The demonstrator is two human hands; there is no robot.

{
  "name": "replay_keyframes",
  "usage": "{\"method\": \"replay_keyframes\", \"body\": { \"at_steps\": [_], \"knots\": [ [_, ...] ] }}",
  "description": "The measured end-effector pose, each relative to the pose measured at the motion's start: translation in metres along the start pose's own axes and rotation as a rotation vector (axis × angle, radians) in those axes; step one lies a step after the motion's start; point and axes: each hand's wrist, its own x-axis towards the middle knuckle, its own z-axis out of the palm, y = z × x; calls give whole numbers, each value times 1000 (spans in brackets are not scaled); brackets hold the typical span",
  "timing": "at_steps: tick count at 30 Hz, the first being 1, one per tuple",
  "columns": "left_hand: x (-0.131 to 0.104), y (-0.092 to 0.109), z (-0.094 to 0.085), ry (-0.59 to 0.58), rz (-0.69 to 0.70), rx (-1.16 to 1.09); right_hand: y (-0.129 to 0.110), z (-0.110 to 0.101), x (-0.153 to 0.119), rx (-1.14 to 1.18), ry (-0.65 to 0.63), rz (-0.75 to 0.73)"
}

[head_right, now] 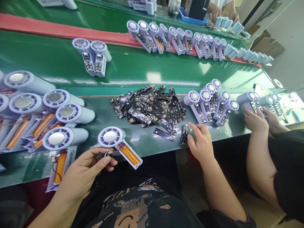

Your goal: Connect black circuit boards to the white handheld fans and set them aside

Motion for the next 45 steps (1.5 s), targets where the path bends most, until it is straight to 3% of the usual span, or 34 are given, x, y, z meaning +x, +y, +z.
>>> {"method": "replay_keyframes", "body": {
  "at_steps": [5,11,14,18,22,25,28,31,37,41,45],
  "knots": [
    [-1,0,1,-5,3,-3,3,4,7,-56,-104,45],
    [0,0,0,-53,12,-17,11,6,4,-57,-76,51],
    [2,1,1,-76,-8,-66,9,2,4,-41,17,13],
    [4,1,6,-146,-93,-212,-29,4,4,102,151,-121],
    [8,-2,8,-154,-116,-324,-88,17,8,331,-61,-545],
    [6,-5,6,-147,-85,-328,-118,31,15,297,-166,-542],
    [4,-8,2,-179,-37,-265,-128,45,25,281,-248,-530],
    [2,-9,0,-232,1,-121,-131,53,31,417,-252,-542],
    [-8,-7,1,-229,254,101,-144,48,38,773,-215,-316],
    [-11,0,2,-197,280,171,-156,48,35,848,-232,-423],
    [-10,6,1,-163,310,175,-162,53,27,734,-101,-567]
  ]
}}
